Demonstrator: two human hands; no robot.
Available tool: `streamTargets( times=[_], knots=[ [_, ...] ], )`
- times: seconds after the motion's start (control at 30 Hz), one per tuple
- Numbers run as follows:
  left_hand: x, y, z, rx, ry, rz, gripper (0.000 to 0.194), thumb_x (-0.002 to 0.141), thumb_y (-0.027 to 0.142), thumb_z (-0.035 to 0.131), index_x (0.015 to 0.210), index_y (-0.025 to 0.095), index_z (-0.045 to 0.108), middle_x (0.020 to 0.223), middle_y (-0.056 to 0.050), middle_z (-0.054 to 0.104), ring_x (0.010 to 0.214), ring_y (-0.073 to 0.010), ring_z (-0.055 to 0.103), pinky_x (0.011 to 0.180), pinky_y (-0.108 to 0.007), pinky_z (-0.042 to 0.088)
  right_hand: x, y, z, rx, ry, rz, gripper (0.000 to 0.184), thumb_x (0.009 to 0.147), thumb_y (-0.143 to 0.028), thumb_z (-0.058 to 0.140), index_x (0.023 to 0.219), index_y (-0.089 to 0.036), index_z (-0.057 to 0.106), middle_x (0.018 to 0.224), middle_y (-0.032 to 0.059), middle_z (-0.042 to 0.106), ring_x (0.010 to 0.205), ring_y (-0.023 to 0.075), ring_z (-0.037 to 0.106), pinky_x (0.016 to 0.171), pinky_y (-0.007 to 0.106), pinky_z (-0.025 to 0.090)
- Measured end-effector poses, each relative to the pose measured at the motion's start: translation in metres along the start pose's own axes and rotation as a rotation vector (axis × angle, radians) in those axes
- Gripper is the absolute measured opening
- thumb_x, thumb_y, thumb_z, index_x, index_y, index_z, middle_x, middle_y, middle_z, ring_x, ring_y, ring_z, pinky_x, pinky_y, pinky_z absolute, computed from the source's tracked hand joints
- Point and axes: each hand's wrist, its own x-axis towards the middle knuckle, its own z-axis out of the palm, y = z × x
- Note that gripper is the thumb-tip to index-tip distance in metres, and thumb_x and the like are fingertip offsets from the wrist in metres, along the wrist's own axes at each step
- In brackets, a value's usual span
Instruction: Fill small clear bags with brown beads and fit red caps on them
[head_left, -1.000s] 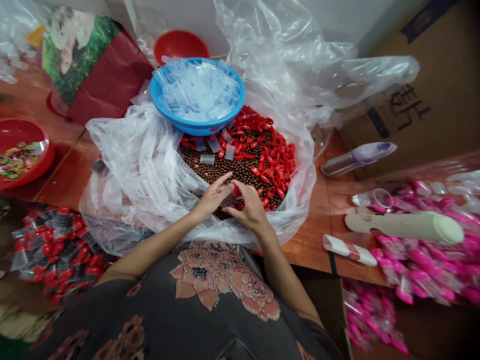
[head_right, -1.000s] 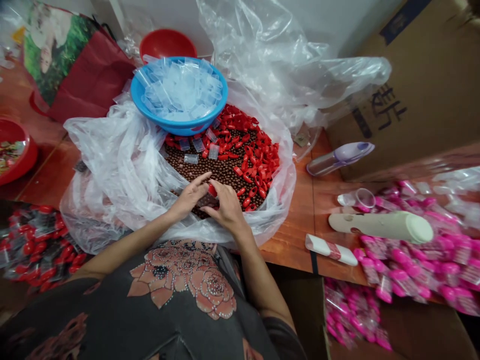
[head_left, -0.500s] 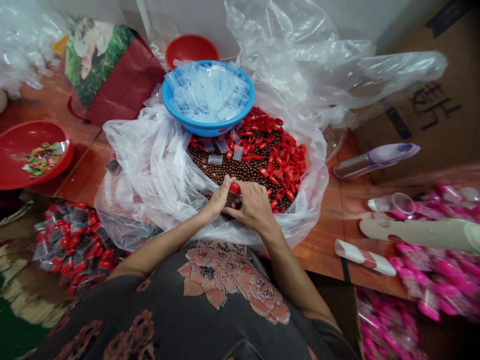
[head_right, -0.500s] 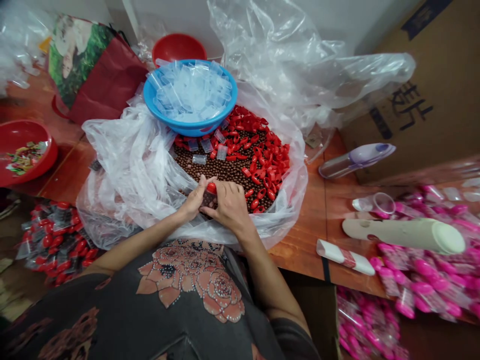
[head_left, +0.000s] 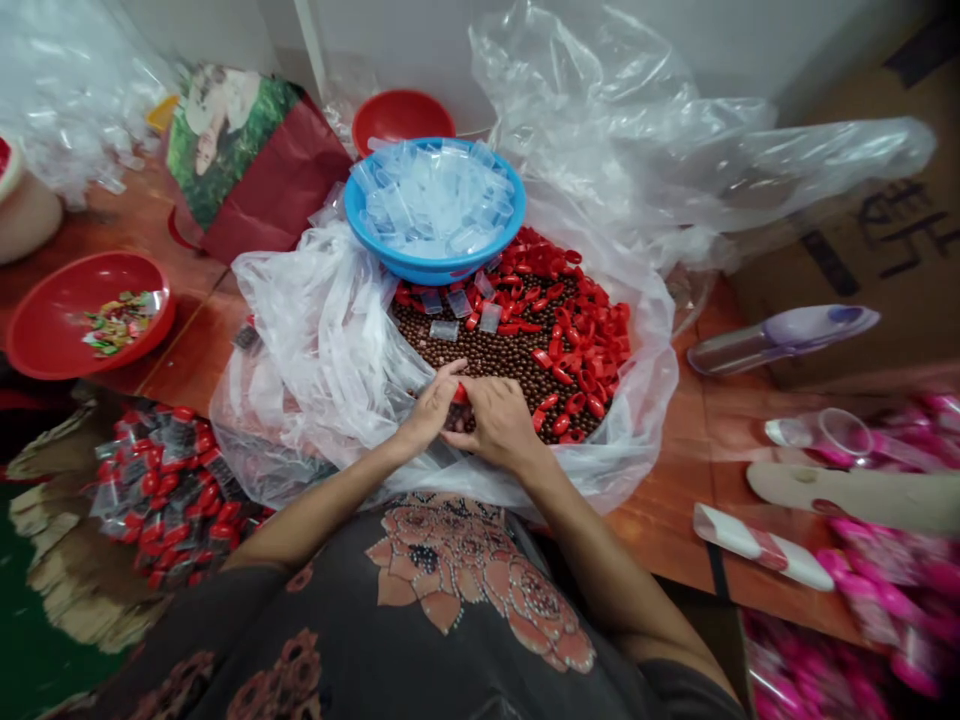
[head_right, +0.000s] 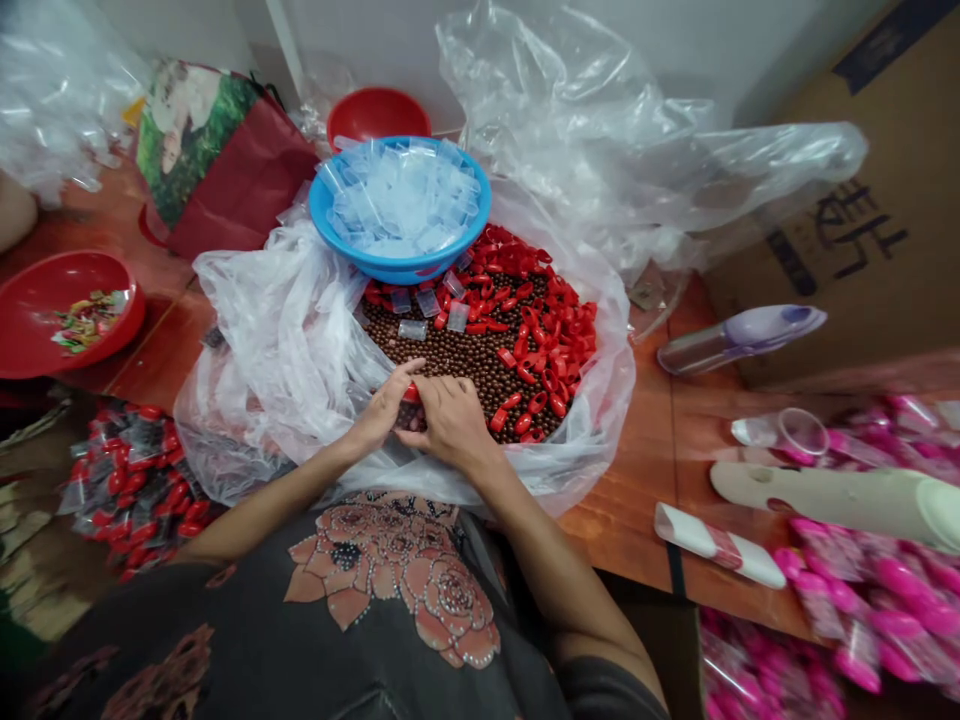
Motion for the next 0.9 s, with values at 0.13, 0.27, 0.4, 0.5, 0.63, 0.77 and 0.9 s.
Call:
streamTargets(
  times=[0.13, 0.27, 0.4, 0.5, 0.63, 0.77, 0.9],
  knots=[
    [0.002, 0.036, -0.082, 0.113, 0.421, 0.302, 0.043, 0.095, 0.055, 0.043, 0.115, 0.019, 0.055, 0.083, -0.003, 0.065, 0.061, -0.0108, 0.056, 0.060, -0.023, 0.047, -0.001, 0.005, -0.002, 0.045, -0.055, 0.091, 0.085, 0.088, -0.054, 0.058, 0.153, -0.014, 0.022, 0.147, 0.0196, 0.047, 0.127, 0.0324, 0.049, 0.096, 0.044, 0.042],
    [0.005, 0.038, -0.210, 0.444, 1.041, 0.388, 0.023, 0.095, 0.039, 0.050, 0.099, 0.018, 0.057, 0.086, 0.001, 0.061, 0.064, -0.0084, 0.050, 0.061, -0.020, 0.043, -0.010, 0.034, -0.001, -0.013, -0.061, 0.209, 0.046, 0.095, -0.036, 0.051, 0.137, -0.016, 0.053, 0.139, 0.0163, 0.056, 0.118, 0.0315, 0.056, 0.092, 0.045, 0.047],
    [0.008, 0.016, -0.290, 0.794, 1.113, 0.120, 0.011, 0.081, 0.024, 0.067, 0.086, 0.019, 0.059, 0.078, 0.003, 0.060, 0.074, -0.0129, 0.051, 0.076, -0.026, 0.045, -0.019, 0.061, -0.003, -0.061, 0.053, 0.328, 0.031, 0.097, -0.026, 0.044, 0.112, -0.016, 0.070, 0.112, 0.0126, 0.069, 0.100, 0.0264, 0.061, 0.092, 0.040, 0.049],
    [0.020, 0.023, -0.283, 0.935, 1.143, 0.291, 0.015, 0.078, 0.021, 0.068, 0.091, 0.020, 0.061, 0.089, -0.003, 0.062, 0.085, -0.0190, 0.054, 0.087, -0.035, 0.046, -0.022, 0.073, -0.009, -0.131, 0.093, 0.422, 0.032, 0.098, -0.024, 0.042, 0.108, -0.016, 0.071, 0.100, 0.0122, 0.068, 0.091, 0.0252, 0.060, 0.087, 0.038, 0.049],
    [0.049, 0.052, -0.196, 1.056, 0.793, 0.723, 0.017, 0.089, 0.026, 0.056, 0.101, 0.018, 0.065, 0.100, -0.008, 0.065, 0.099, -0.0218, 0.056, 0.094, -0.037, 0.044, -0.018, 0.086, -0.009, -0.217, 0.081, 0.562, 0.034, 0.098, -0.024, 0.038, 0.107, -0.015, 0.070, 0.094, 0.0130, 0.065, 0.086, 0.0249, 0.059, 0.078, 0.036, 0.048],
    [0.093, 0.049, -0.095, 1.212, 0.034, 0.538, 0.025, 0.092, 0.018, 0.050, 0.103, 0.019, 0.071, 0.106, -0.009, 0.069, 0.099, -0.0209, 0.061, 0.090, -0.032, 0.046, -0.007, 0.094, 0.001, -0.259, 0.091, 0.639, 0.033, 0.095, -0.032, 0.048, 0.118, -0.015, 0.063, 0.106, 0.0164, 0.063, 0.090, 0.0275, 0.057, 0.074, 0.037, 0.047],
    [0.131, 0.024, -0.058, 1.363, -0.171, 0.276, 0.027, 0.089, 0.020, 0.056, 0.109, 0.018, 0.074, 0.106, -0.012, 0.072, 0.103, -0.0241, 0.063, 0.091, -0.031, 0.045, -0.011, 0.097, 0.003, -0.151, 0.103, 0.656, 0.027, 0.091, -0.027, 0.051, 0.108, -0.012, 0.065, 0.104, 0.0186, 0.065, 0.096, 0.0298, 0.059, 0.082, 0.041, 0.048]
  ],
)
